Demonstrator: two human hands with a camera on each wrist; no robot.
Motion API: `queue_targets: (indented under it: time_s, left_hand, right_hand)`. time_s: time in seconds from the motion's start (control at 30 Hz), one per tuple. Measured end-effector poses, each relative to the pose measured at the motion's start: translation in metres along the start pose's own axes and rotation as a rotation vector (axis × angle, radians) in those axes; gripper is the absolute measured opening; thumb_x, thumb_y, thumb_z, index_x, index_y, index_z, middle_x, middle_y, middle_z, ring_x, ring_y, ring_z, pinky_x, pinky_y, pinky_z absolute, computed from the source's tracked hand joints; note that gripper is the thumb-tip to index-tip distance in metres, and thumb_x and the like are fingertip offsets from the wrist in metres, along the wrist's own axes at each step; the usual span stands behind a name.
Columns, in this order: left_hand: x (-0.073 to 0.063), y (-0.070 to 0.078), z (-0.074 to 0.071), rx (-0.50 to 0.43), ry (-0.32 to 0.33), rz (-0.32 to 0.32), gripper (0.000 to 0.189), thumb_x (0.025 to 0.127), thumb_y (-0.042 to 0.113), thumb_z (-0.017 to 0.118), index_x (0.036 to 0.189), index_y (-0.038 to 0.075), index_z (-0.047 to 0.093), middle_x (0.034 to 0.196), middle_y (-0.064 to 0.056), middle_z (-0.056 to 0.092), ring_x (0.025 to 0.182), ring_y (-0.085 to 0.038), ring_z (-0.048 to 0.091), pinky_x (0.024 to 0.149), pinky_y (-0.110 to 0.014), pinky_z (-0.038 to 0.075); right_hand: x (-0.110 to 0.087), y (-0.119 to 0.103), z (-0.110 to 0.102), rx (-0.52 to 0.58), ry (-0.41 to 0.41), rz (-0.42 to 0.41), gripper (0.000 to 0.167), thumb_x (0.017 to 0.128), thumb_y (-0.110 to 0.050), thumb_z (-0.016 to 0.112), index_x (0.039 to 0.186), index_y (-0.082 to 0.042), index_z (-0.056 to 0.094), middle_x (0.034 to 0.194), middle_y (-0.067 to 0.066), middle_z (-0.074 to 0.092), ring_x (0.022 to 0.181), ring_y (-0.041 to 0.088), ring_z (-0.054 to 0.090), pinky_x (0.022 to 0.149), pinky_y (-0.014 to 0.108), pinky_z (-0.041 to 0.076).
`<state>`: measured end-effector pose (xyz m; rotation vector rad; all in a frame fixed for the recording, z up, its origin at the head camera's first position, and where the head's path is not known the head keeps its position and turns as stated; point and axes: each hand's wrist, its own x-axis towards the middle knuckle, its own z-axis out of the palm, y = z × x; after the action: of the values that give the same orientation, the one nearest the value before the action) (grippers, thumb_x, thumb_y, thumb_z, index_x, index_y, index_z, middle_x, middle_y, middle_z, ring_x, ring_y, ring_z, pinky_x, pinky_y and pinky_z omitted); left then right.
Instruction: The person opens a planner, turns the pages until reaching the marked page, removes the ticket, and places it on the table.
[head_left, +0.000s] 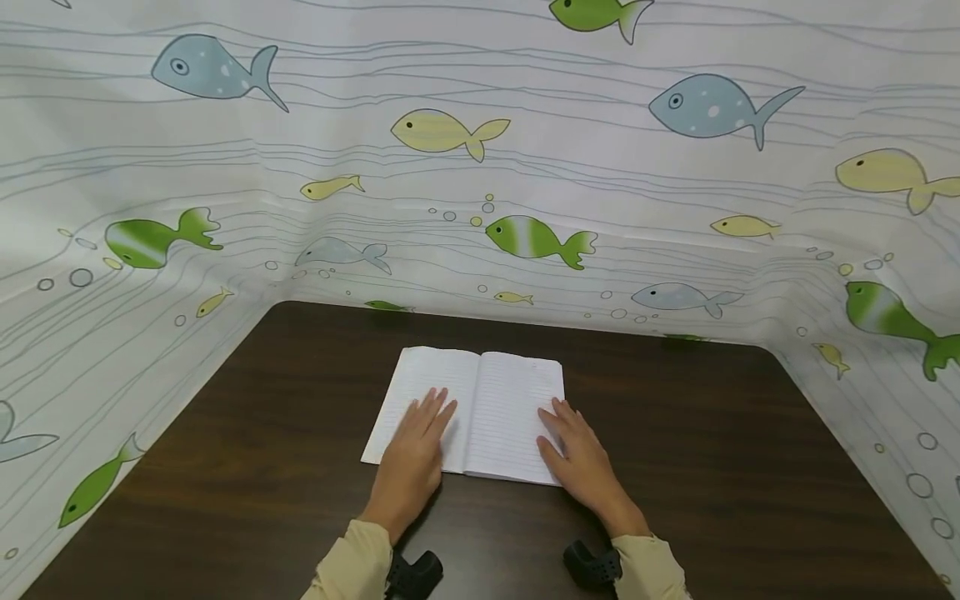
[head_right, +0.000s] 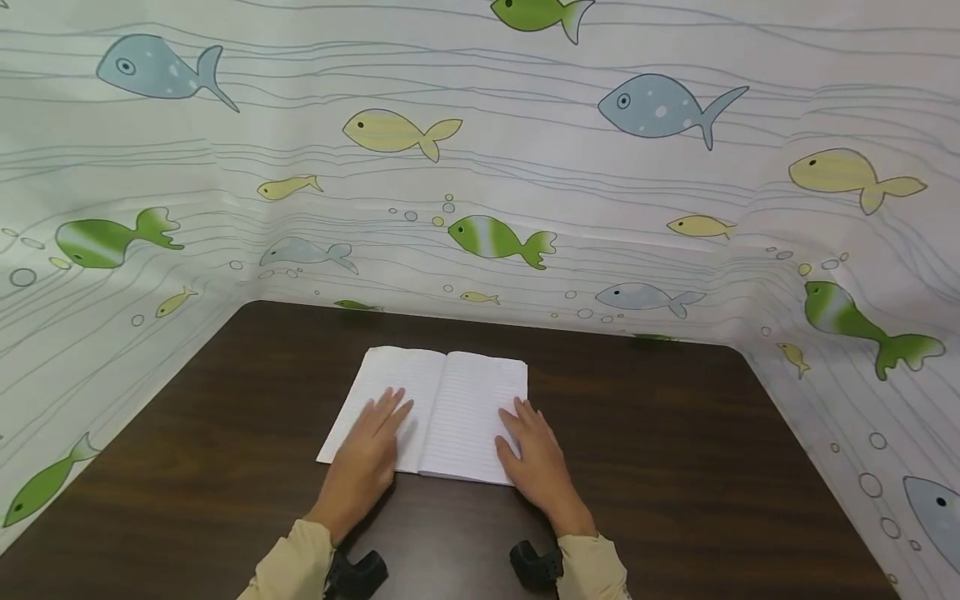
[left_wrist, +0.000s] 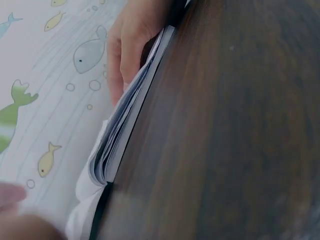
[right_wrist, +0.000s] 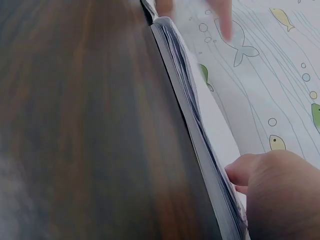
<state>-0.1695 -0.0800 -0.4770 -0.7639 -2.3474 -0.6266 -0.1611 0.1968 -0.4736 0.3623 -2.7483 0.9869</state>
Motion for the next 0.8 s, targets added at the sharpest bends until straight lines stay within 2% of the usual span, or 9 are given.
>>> queue_targets:
  time_s: [0.07,0.13,0.2,0.23,0.47,0.63,0.8]
  left_hand:
    - [-0.002,0.003,-0.001,-0.065,-0.163,0.015,0.049,0.101,0.008,0.061,0.149,0.001,0.054,0.157,-0.015,0.048,0.147,-0.03,0.043,0.121,-0.049,0.034]
    - [-0.003,0.007,-0.002,-0.112,-0.306,-0.003,0.054,0.106,0.03,0.059,0.153,0.004,0.05,0.16,-0.011,0.045,0.149,-0.026,0.04,0.123,-0.046,0.032]
    - [-0.003,0.01,-0.002,-0.121,-0.393,-0.015,0.06,0.106,0.043,0.056,0.155,0.007,0.049,0.16,-0.009,0.044,0.15,-0.025,0.038,0.124,-0.046,0.029]
    - [-0.003,0.011,-0.003,-0.113,-0.413,-0.021,0.062,0.106,0.046,0.056,0.155,0.008,0.049,0.161,-0.009,0.044,0.151,-0.024,0.037,0.125,-0.046,0.028]
    - [-0.003,0.013,-0.004,-0.114,-0.42,-0.036,0.064,0.103,0.047,0.06,0.154,0.007,0.051,0.16,-0.009,0.045,0.15,-0.025,0.038,0.124,-0.046,0.029]
    - [-0.007,0.014,-0.001,-0.108,-0.426,-0.042,0.065,0.104,0.049,0.058,0.154,0.008,0.051,0.16,-0.008,0.045,0.15,-0.024,0.038,0.124,-0.044,0.029]
    - [-0.006,0.013,0.002,-0.106,-0.402,-0.043,0.065,0.103,0.05,0.059,0.153,0.01,0.052,0.159,-0.007,0.046,0.15,-0.023,0.039,0.124,-0.044,0.029]
  right_hand:
    - [0.001,0.0,-0.001,-0.003,-0.009,0.044,0.051,0.101,-0.026,0.063,0.146,-0.002,0.058,0.162,0.024,0.037,0.151,0.046,0.03,0.119,0.069,0.025]
    - [0.002,0.0,-0.001,0.0,-0.014,0.08,0.054,0.102,-0.03,0.062,0.149,-0.004,0.055,0.164,0.025,0.032,0.15,0.05,0.027,0.118,0.072,0.023]
    - [0.003,0.0,-0.002,-0.002,-0.011,0.108,0.058,0.103,-0.034,0.06,0.153,-0.005,0.051,0.165,0.026,0.028,0.15,0.054,0.024,0.118,0.074,0.021]
    - [0.003,0.0,-0.002,-0.003,-0.009,0.12,0.06,0.104,-0.035,0.06,0.154,-0.005,0.049,0.165,0.026,0.027,0.151,0.053,0.023,0.119,0.073,0.019]
    - [0.003,0.0,-0.002,-0.041,-0.013,0.103,0.064,0.104,-0.036,0.058,0.155,0.001,0.044,0.163,0.025,0.034,0.154,0.041,0.025,0.126,0.059,0.013]
    - [-0.001,0.0,-0.002,-0.046,-0.023,0.103,0.067,0.104,-0.035,0.058,0.157,0.003,0.04,0.163,0.024,0.034,0.154,0.04,0.026,0.126,0.058,0.014]
    - [-0.001,0.001,-0.003,-0.057,-0.006,0.091,0.071,0.104,-0.035,0.058,0.157,0.006,0.036,0.163,0.025,0.034,0.153,0.04,0.028,0.126,0.057,0.016]
